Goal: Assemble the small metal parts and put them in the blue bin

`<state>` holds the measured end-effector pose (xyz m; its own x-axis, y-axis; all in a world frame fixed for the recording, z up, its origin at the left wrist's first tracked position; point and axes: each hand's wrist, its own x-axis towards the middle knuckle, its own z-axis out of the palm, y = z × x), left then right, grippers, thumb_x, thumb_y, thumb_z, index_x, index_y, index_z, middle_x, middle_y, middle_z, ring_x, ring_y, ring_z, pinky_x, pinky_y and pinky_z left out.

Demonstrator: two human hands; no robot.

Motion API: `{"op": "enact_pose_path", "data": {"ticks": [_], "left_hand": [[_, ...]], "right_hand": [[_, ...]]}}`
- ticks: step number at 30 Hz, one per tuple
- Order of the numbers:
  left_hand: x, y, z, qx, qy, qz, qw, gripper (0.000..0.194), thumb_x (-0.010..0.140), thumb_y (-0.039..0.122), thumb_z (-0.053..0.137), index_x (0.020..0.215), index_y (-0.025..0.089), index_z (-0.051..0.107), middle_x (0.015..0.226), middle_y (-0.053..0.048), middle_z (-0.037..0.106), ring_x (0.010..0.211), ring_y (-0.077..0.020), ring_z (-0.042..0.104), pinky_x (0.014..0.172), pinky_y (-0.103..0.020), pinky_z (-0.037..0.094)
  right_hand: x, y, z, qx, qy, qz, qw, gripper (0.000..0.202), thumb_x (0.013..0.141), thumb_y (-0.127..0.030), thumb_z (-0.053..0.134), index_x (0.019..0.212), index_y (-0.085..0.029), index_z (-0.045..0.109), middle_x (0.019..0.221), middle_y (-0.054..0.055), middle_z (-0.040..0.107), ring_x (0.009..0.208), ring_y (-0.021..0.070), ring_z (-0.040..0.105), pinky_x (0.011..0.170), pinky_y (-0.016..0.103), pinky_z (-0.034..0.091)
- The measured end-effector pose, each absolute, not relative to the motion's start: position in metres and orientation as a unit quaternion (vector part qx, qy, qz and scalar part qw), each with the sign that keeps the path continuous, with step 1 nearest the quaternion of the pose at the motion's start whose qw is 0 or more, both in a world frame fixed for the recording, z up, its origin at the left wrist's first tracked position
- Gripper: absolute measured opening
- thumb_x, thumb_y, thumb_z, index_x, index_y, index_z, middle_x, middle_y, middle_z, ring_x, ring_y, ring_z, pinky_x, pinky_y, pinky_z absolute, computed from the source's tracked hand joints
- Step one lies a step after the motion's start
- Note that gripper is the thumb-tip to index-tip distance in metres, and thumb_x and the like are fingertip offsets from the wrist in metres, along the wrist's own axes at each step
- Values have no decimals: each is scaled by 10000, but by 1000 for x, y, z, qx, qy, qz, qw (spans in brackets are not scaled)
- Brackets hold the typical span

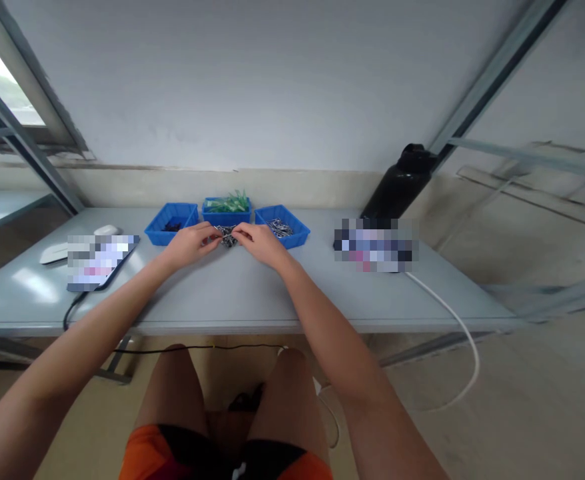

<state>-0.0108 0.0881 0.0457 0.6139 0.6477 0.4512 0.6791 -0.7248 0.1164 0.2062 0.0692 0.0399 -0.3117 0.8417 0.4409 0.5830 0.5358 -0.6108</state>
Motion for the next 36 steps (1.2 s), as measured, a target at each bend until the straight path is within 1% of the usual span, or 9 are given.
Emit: {"op": "enact_pose_path", "data": {"ticks": [7, 13, 17, 22, 26, 30, 36], "left_hand": [[-11, 89, 48, -888, -384, -251, 30, 218, 913, 284, 494, 967, 181, 679, 942, -53, 677, 812, -167, 626, 657, -244, 444], [-11, 90, 47, -884, -383, -267, 32, 198, 917, 274, 500, 955, 175, 667, 935, -52, 670, 780, -153, 613, 654, -240, 440], [-12, 88, 48, -886, -361, -291, 29, 200, 934, 270, 484, 960, 172, 656, 911, -50, 662, 764, -141, 614, 676, -238, 451], [-10, 85, 49, -903, -308, -299, 36, 218, 959, 280, 459, 1003, 170, 642, 925, -59, 663, 808, -140, 623, 701, -228, 465], [-8, 84, 48, -911, -291, -288, 41, 223, 963, 280, 457, 1003, 163, 643, 922, -64, 664, 802, -142, 625, 698, -229, 463], [-10, 87, 47, -903, -318, -288, 32, 226, 952, 276, 456, 1002, 164, 647, 929, -64, 668, 804, -152, 627, 693, -240, 462], [-14, 96, 43, -910, -358, -211, 15, 194, 913, 255, 481, 940, 176, 656, 929, -59, 672, 815, -175, 626, 688, -257, 458]], "right_hand": [[209, 71, 39, -461, -787, 168, 374, 280, 905, -380, 494, 900, -189, 698, 768, 29, 689, 669, 148, 563, 673, 265, 393], [209, 71, 39, -467, -788, 152, 370, 273, 906, -368, 487, 886, -192, 694, 747, 27, 683, 651, 147, 559, 670, 268, 395], [208, 72, 36, -467, -796, 159, 351, 254, 891, -345, 490, 885, -198, 697, 726, 20, 673, 641, 146, 554, 653, 261, 392], [204, 70, 32, -444, -816, 185, 320, 220, 874, -291, 513, 901, -192, 708, 817, 32, 702, 705, 147, 578, 687, 255, 399], [203, 69, 33, -432, -832, 188, 292, 222, 877, -276, 515, 905, -178, 712, 780, 28, 687, 676, 138, 557, 673, 249, 388], [207, 72, 33, -457, -817, 179, 304, 227, 870, -264, 517, 924, -170, 717, 765, 31, 682, 677, 137, 555, 668, 244, 383], [209, 73, 34, -470, -796, 171, 342, 246, 886, -305, 509, 903, -165, 710, 710, 28, 663, 624, 130, 521, 638, 247, 362]]}}
